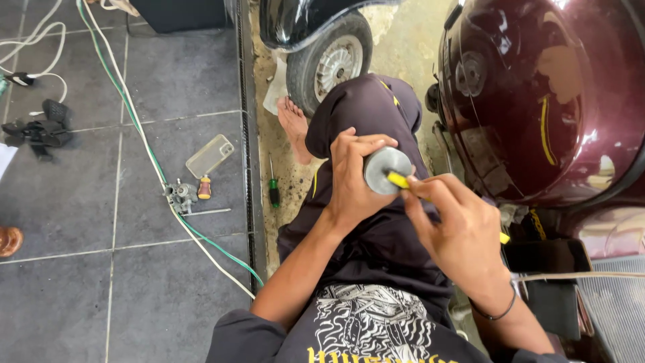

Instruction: Cleaning the top surface of a motorcycle piston using a small scraping tool

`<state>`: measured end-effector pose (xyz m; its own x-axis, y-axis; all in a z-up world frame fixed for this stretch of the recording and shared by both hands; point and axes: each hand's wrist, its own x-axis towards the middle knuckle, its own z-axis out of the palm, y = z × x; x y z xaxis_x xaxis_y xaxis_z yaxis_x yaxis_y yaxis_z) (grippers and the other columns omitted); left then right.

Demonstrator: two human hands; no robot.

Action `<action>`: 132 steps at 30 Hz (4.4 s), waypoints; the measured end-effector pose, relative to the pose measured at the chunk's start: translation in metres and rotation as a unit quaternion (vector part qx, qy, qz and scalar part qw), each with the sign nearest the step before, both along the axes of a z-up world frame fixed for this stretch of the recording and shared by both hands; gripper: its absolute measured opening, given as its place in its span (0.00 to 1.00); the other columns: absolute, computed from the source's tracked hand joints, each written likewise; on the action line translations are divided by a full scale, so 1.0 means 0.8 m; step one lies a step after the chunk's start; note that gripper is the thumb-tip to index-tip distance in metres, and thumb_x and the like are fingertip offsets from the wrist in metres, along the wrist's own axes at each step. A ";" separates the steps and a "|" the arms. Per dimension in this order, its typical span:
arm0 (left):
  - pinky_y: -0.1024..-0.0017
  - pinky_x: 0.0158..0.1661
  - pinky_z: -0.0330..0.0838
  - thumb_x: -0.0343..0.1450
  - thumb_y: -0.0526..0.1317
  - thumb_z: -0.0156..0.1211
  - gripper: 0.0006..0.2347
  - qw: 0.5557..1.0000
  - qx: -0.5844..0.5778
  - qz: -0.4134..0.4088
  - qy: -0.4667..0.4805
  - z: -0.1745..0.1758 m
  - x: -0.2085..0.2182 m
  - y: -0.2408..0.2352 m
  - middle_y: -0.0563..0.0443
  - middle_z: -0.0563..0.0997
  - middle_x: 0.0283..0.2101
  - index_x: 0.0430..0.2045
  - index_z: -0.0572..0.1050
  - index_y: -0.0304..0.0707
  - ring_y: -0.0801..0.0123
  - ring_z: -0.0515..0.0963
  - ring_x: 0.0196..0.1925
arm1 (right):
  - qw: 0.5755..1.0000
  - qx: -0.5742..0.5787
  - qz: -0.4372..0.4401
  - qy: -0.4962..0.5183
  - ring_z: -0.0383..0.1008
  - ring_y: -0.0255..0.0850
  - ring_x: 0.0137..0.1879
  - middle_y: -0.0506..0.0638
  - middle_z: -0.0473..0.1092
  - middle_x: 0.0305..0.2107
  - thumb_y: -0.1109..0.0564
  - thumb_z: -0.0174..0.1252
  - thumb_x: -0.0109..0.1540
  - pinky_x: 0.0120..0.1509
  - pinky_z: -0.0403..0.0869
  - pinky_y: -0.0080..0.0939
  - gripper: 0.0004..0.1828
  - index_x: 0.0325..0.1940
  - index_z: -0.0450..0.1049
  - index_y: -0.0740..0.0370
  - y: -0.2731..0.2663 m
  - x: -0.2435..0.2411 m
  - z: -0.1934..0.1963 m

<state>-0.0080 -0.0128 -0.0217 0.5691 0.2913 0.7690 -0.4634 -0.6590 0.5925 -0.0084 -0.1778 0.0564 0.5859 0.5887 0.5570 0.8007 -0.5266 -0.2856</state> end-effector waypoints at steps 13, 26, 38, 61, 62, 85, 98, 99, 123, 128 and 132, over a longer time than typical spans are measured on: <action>0.55 0.66 0.56 0.59 0.43 0.81 0.24 0.995 -0.028 -0.006 -0.097 -0.020 0.018 -0.003 0.52 0.83 0.42 0.40 0.72 0.34 0.61 0.81 0.46 | 0.997 0.026 -0.061 -0.045 0.77 0.48 0.32 0.45 0.74 0.31 0.58 0.65 0.67 0.35 0.75 0.42 0.02 0.40 0.79 0.52 -0.004 0.007 -0.015; 0.57 0.67 0.55 0.58 0.40 0.79 0.22 0.997 -0.018 -0.010 -0.070 -0.007 0.010 -0.003 0.53 0.82 0.43 0.42 0.76 0.37 0.61 0.79 0.47 | 0.998 0.008 -0.034 -0.055 0.79 0.42 0.34 0.44 0.75 0.31 0.58 0.62 0.64 0.36 0.77 0.38 0.04 0.40 0.81 0.51 -0.005 0.001 -0.012; 0.56 0.66 0.57 0.62 0.43 0.76 0.18 0.997 -0.004 0.011 -0.081 -0.001 0.011 -0.010 0.53 0.82 0.41 0.41 0.77 0.37 0.62 0.80 0.45 | 0.994 0.004 -0.056 -0.089 0.78 0.43 0.33 0.45 0.75 0.31 0.58 0.63 0.64 0.35 0.77 0.39 0.03 0.40 0.81 0.53 -0.013 0.000 -0.008; 0.55 0.65 0.56 0.63 0.45 0.77 0.19 0.996 -0.007 0.022 -0.083 -0.003 0.014 -0.007 0.52 0.82 0.40 0.40 0.76 0.36 0.61 0.79 0.43 | 0.994 -0.003 -0.034 -0.108 0.78 0.44 0.32 0.47 0.74 0.31 0.60 0.61 0.65 0.32 0.76 0.40 0.04 0.41 0.81 0.56 -0.010 0.006 -0.002; 0.55 0.65 0.56 0.64 0.49 0.74 0.20 0.996 -0.013 0.014 -0.085 -0.009 0.014 -0.006 0.52 0.81 0.40 0.40 0.76 0.36 0.61 0.79 0.44 | 0.995 0.000 -0.017 -0.103 0.77 0.42 0.32 0.45 0.73 0.30 0.59 0.60 0.64 0.32 0.75 0.37 0.05 0.41 0.81 0.54 -0.007 -0.003 -0.006; 0.56 0.66 0.55 0.64 0.47 0.76 0.19 0.996 -0.009 0.028 -0.082 -0.005 0.010 -0.003 0.54 0.81 0.41 0.40 0.75 0.37 0.63 0.79 0.45 | 0.997 0.026 -0.003 -0.077 0.77 0.47 0.32 0.51 0.74 0.30 0.61 0.62 0.65 0.33 0.76 0.42 0.04 0.41 0.82 0.60 -0.005 0.009 -0.007; 0.56 0.66 0.55 0.65 0.50 0.74 0.19 0.997 -0.003 0.027 -0.073 -0.006 0.006 -0.005 0.54 0.81 0.41 0.40 0.75 0.37 0.62 0.79 0.45 | 0.997 0.009 0.004 -0.077 0.78 0.44 0.33 0.49 0.74 0.31 0.60 0.62 0.64 0.35 0.77 0.39 0.03 0.39 0.81 0.57 -0.010 0.004 -0.007; 0.56 0.66 0.56 0.65 0.47 0.74 0.18 0.997 0.001 0.036 -0.074 -0.002 0.007 -0.006 0.54 0.81 0.41 0.40 0.75 0.37 0.63 0.79 0.44 | 0.996 0.010 -0.016 -0.088 0.78 0.45 0.33 0.49 0.74 0.31 0.60 0.63 0.65 0.35 0.77 0.41 0.02 0.41 0.81 0.58 -0.012 0.012 -0.007; 0.54 0.66 0.55 0.64 0.44 0.75 0.18 0.997 0.010 0.040 -0.070 0.001 0.007 -0.010 0.54 0.80 0.42 0.42 0.76 0.37 0.62 0.77 0.45 | 0.994 -0.020 -0.014 -0.106 0.78 0.42 0.33 0.47 0.73 0.31 0.59 0.60 0.66 0.34 0.76 0.38 0.03 0.40 0.79 0.57 -0.007 0.010 0.014; 0.55 0.66 0.55 0.68 0.52 0.68 0.18 0.997 0.014 0.034 -0.072 -0.009 0.010 -0.007 0.53 0.81 0.42 0.41 0.76 0.37 0.62 0.78 0.45 | 0.994 -0.041 0.005 -0.103 0.79 0.41 0.35 0.47 0.74 0.31 0.59 0.58 0.64 0.34 0.76 0.36 0.04 0.37 0.79 0.54 0.001 -0.002 0.020; 0.54 0.66 0.55 0.66 0.48 0.72 0.18 0.996 0.021 0.045 -0.077 -0.008 0.014 -0.008 0.52 0.81 0.41 0.41 0.76 0.37 0.61 0.78 0.44 | 0.992 -0.043 -0.006 -0.118 0.78 0.42 0.35 0.49 0.73 0.31 0.60 0.59 0.65 0.34 0.76 0.37 0.03 0.39 0.79 0.56 0.000 0.010 0.024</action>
